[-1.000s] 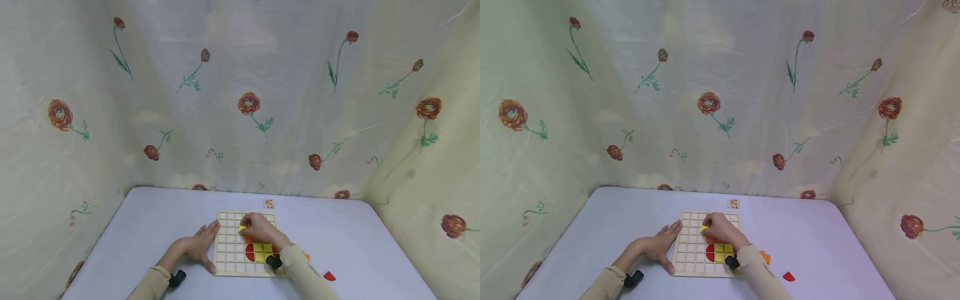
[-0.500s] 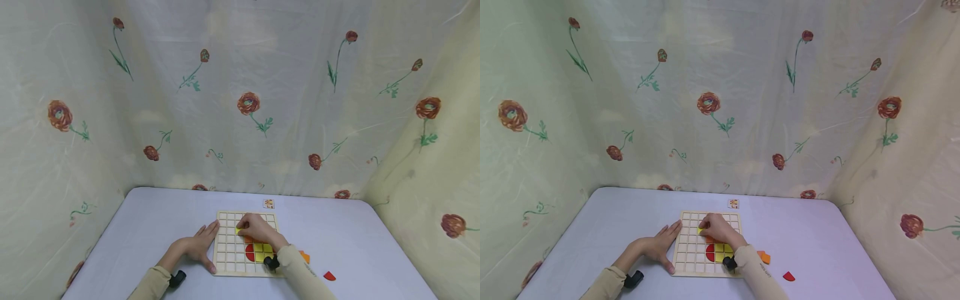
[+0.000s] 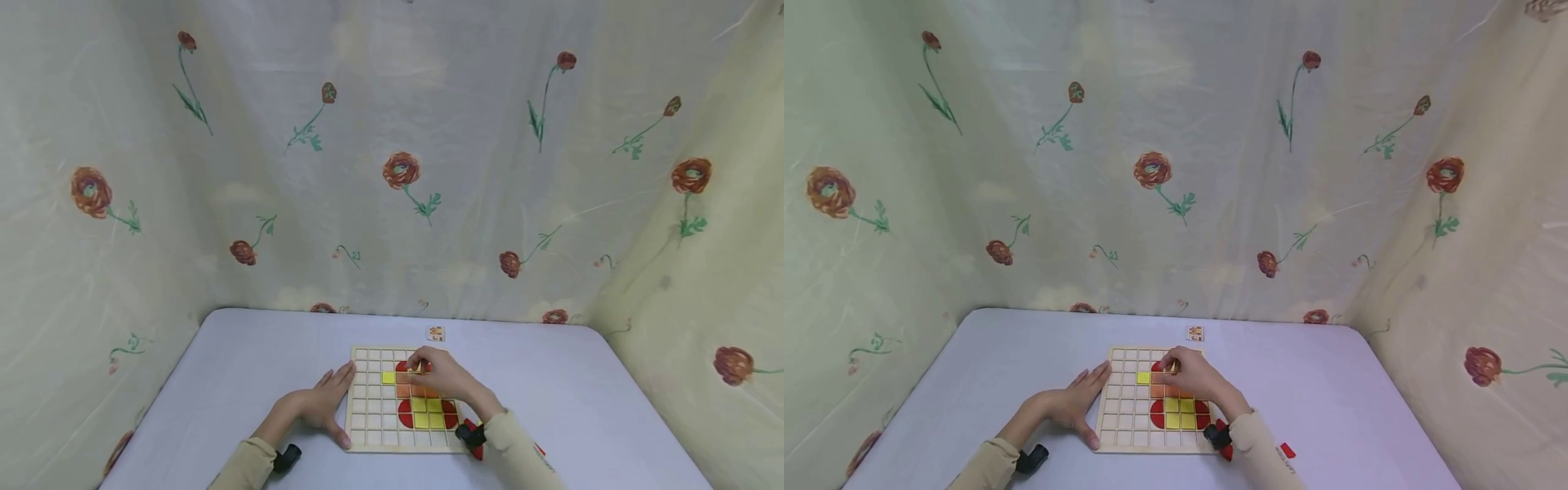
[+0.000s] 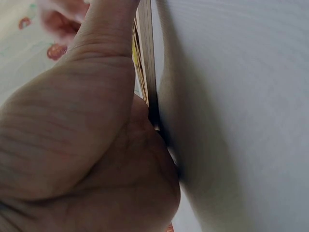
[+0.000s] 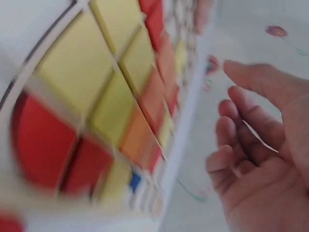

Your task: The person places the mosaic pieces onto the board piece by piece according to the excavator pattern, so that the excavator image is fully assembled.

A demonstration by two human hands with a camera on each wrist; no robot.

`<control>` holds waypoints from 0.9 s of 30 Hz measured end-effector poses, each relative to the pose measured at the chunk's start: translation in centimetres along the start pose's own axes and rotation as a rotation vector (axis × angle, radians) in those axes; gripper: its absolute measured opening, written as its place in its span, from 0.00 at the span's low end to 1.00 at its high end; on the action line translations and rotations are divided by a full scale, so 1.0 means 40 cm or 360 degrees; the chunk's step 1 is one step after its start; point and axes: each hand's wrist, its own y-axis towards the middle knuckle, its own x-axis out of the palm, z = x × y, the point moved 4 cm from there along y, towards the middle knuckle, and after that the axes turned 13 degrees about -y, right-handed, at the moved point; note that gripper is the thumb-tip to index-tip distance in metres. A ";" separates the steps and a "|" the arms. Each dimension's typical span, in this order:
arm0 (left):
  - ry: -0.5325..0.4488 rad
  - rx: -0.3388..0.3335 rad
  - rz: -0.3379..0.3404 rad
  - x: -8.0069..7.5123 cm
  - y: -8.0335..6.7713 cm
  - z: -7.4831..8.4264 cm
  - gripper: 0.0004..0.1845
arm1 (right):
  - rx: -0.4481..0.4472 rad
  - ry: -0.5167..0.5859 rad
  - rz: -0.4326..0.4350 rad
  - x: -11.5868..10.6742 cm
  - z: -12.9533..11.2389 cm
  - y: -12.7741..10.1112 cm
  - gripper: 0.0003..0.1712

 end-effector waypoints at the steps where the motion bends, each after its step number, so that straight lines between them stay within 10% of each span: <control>1: -0.0004 0.0000 -0.0001 0.000 0.000 0.000 0.77 | 0.0019 0.0004 -0.0003 -0.014 0.007 -0.019 0.12; 16: 0.0004 0.0008 0.0002 0.000 -0.002 -0.002 0.78 | 0.0537 0.0006 -0.0083 -0.111 0.214 -0.289 0.18; 27: -0.0024 0.0019 0.0008 0.000 -0.001 0.006 0.77 | 0.0727 0.0002 -0.0066 -0.048 0.286 -0.314 0.18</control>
